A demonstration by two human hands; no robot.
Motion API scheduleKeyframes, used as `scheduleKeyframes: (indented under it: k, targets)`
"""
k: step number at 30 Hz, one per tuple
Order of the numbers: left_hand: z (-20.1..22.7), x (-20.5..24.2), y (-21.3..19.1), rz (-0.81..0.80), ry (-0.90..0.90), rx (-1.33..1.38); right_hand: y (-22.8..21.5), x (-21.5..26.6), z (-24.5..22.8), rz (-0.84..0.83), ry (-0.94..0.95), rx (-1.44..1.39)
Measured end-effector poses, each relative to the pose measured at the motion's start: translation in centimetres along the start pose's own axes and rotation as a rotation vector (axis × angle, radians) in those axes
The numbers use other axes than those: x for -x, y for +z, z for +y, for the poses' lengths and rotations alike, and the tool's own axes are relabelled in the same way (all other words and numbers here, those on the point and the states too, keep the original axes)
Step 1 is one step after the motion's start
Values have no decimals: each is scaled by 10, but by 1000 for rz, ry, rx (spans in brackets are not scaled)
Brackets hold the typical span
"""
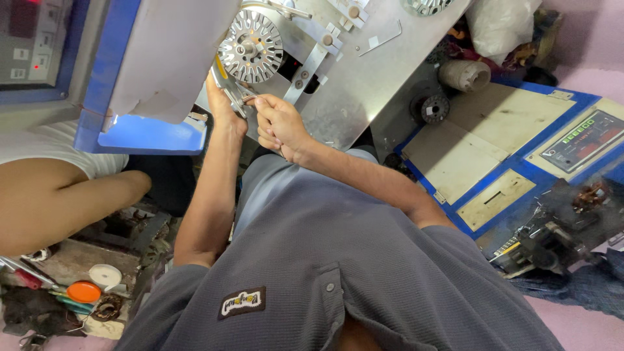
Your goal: The person uses a hex key to tighten bolts on a motor stator mounted in a machine jig. They rotate the stator to access different bolt locations and continue tightening throughout the clip.
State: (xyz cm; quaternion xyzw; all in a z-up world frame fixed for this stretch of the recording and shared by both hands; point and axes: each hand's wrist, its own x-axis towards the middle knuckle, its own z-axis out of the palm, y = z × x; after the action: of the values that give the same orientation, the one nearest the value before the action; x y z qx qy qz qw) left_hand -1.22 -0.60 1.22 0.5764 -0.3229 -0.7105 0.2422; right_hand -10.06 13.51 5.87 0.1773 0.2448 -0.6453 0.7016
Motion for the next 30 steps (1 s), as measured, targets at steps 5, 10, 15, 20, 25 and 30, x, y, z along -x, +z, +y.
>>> scheduleKeyframes:
  k: [5, 10, 15, 20, 25, 30]
  targets:
    - [-10, -6, -7, 38, 19, 74, 1, -3, 0, 17, 37, -111]
    - [-18, -13, -15, 78, 10, 102, 4, -4, -2, 50, 66, -168]
    - [-22, -18, -22, 18, 32, 93, 9, -5, -6, 92, 101, -217]
    - [-30, -28, -31, 78, 28, 81, 12, -9, -7, 127, 127, -277]
    - [-37, -32, -36, 104, 76, 80, 9, -14, 1, 118, 141, -406]
    - [-34, -28, -35, 86, 40, 36, 8, -11, -4, 67, 124, -247]
